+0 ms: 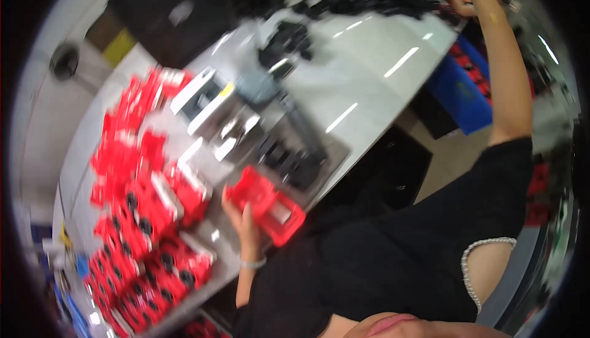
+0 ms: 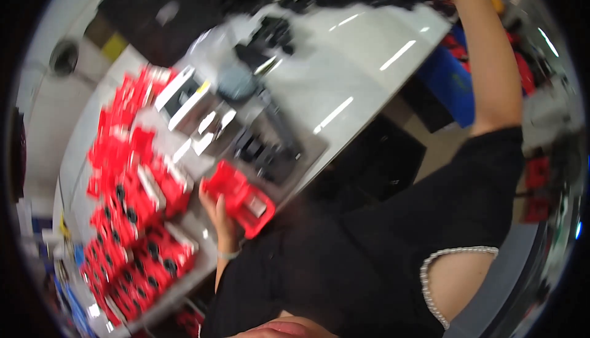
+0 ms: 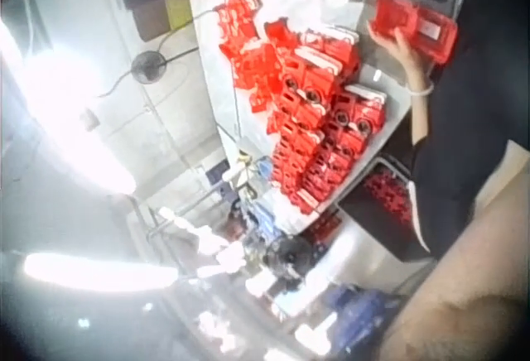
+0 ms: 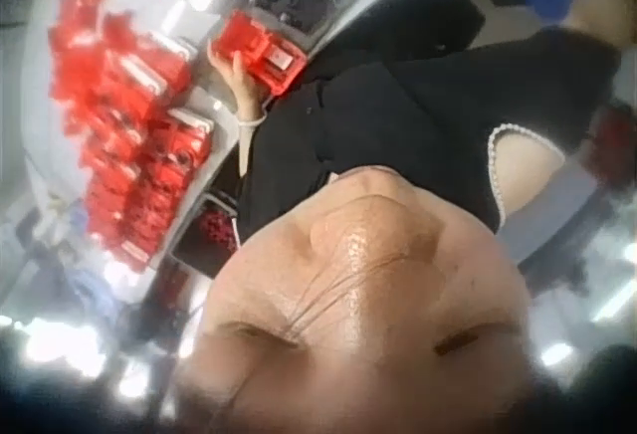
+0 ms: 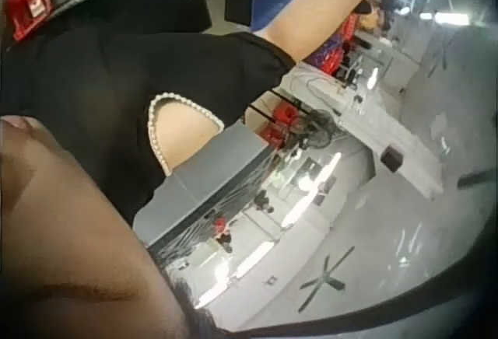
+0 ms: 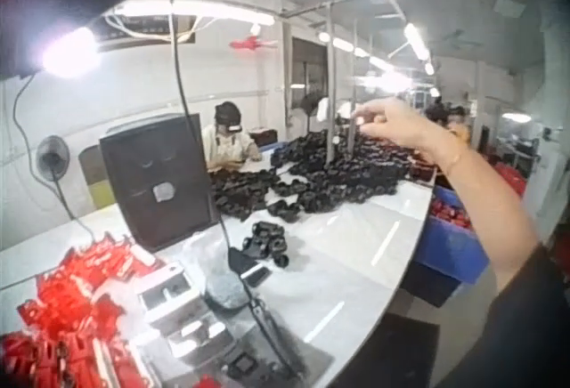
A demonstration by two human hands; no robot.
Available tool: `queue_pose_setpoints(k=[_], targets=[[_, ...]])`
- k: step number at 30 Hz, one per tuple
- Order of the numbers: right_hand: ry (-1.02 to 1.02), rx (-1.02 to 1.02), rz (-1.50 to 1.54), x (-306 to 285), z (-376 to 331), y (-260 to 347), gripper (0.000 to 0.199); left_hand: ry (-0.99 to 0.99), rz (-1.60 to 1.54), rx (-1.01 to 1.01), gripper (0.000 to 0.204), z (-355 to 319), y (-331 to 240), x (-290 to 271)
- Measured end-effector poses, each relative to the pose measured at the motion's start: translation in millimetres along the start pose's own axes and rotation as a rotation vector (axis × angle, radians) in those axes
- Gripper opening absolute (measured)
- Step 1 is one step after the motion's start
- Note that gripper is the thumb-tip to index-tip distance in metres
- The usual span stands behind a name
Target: The person assembles plastic toy trucks by attaching wheels and chassis parts to plastic shells with screws, using an electric screwdriver.
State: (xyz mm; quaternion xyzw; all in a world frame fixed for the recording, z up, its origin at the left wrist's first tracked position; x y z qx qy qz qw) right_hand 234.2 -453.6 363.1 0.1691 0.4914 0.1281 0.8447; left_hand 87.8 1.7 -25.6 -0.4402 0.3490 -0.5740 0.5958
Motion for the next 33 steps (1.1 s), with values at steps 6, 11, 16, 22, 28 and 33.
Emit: queue_pose_setpoints(k=[6,11,16,22,28,33], targets=[[0.427,-0.458,-0.221,290,-208,100,0.060,-0.128,0.005,-0.075,0.064,-16,4,-23],[0.419,-0.517,0.025,353,-259,134,0.067,-0.030,0.017,-0.110,0.065,-10,-3,-13],[0.456,-0.485,0.038,378,-264,148,0.069,-0.048,0.031,-0.127,0.067,-9,-1,-13],[0.512,-0.446,0.053,389,-269,145,0.069,-0.072,0.019,-0.124,0.070,-9,2,-16],[0.521,-0.435,0.044,391,-266,143,0.070,-0.059,0.042,-0.120,0.070,-8,5,-18],[0.516,-0.423,0.061,386,-265,143,0.069,-0.051,0.017,-0.080,0.069,-5,4,-14]])
Point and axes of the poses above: each hand's wrist, its own z-axis towards the middle knuckle, its own x-axis out of the palm, y = z × x, the point moved 5 cm from there along z, towards the middle knuckle, and after that the axes turned 13 degrees about x, right-handed, at the moved point
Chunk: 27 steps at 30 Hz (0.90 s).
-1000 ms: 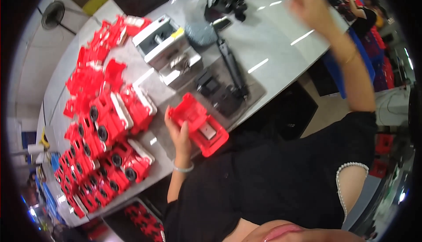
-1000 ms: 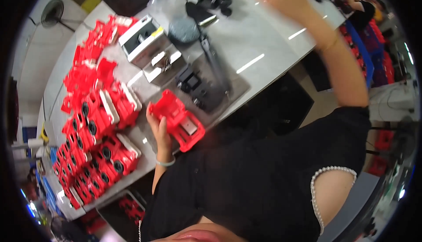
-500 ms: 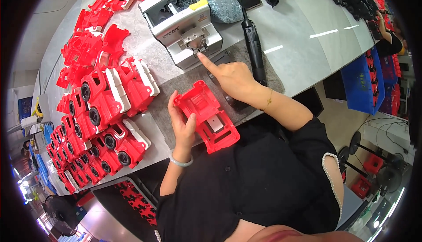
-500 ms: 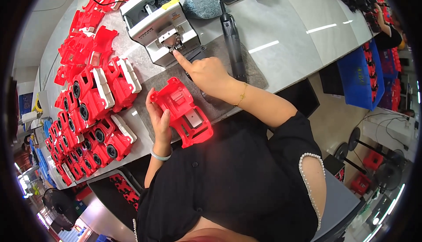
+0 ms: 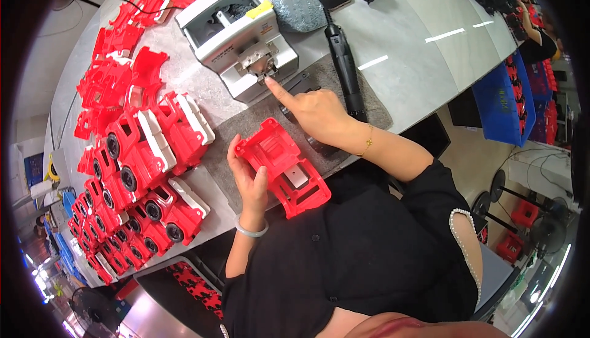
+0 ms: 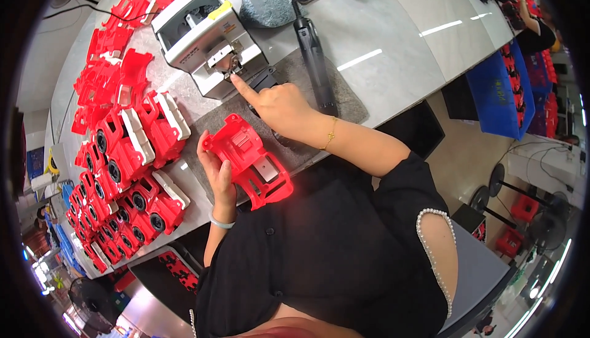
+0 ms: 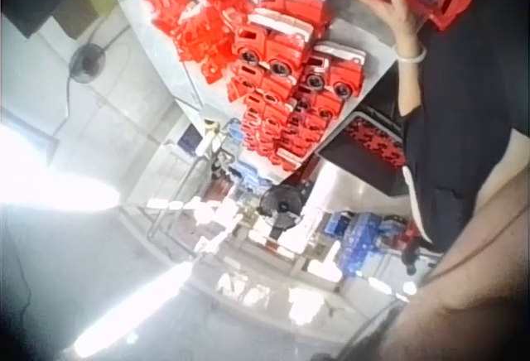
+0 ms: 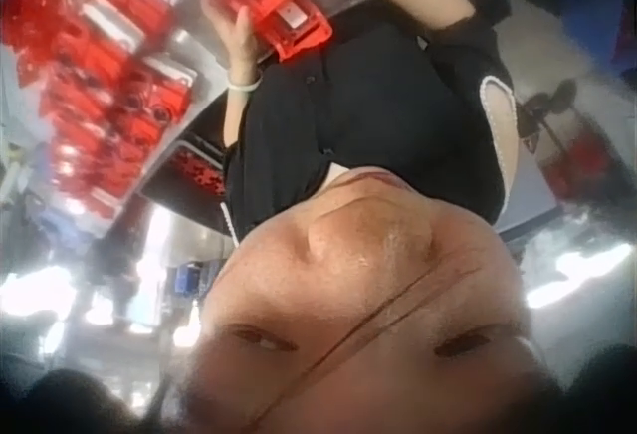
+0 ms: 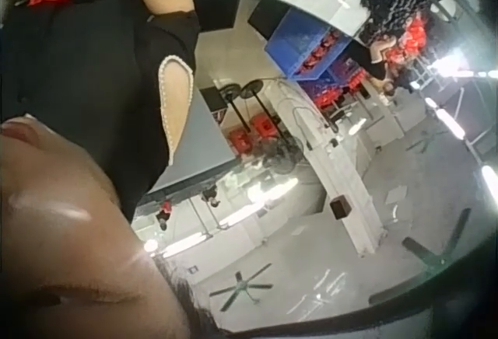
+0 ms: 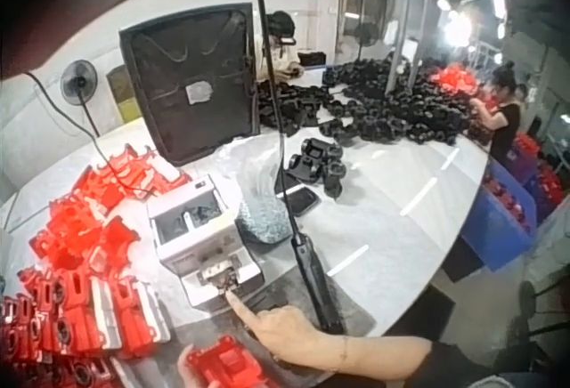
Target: The person assembles plastic toy trucks by attaching wheels and chassis parts to plastic shells with screws, using an electric screwdriver.
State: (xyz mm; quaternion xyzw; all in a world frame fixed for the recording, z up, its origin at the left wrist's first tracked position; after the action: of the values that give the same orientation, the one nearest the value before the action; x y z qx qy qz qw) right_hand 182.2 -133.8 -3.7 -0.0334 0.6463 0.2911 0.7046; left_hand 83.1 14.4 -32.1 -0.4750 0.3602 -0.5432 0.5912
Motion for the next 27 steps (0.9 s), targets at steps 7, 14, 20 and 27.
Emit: queue_pose_setpoints(k=[7,14,20,27], targets=[[0.189,0.061,0.034,12,2,-1,0.067,-0.009,0.131,0.043,0.063,-8,-2,-3],[0.131,0.066,0.073,3,-5,-3,0.068,0.042,-0.057,0.059,0.061,-3,-4,7],[0.128,0.086,0.097,0,-6,-5,0.067,0.038,-0.077,0.076,0.060,-4,-5,9],[0.117,0.068,0.103,0,-10,-7,0.066,0.039,-0.140,0.092,0.060,-5,-14,14]])
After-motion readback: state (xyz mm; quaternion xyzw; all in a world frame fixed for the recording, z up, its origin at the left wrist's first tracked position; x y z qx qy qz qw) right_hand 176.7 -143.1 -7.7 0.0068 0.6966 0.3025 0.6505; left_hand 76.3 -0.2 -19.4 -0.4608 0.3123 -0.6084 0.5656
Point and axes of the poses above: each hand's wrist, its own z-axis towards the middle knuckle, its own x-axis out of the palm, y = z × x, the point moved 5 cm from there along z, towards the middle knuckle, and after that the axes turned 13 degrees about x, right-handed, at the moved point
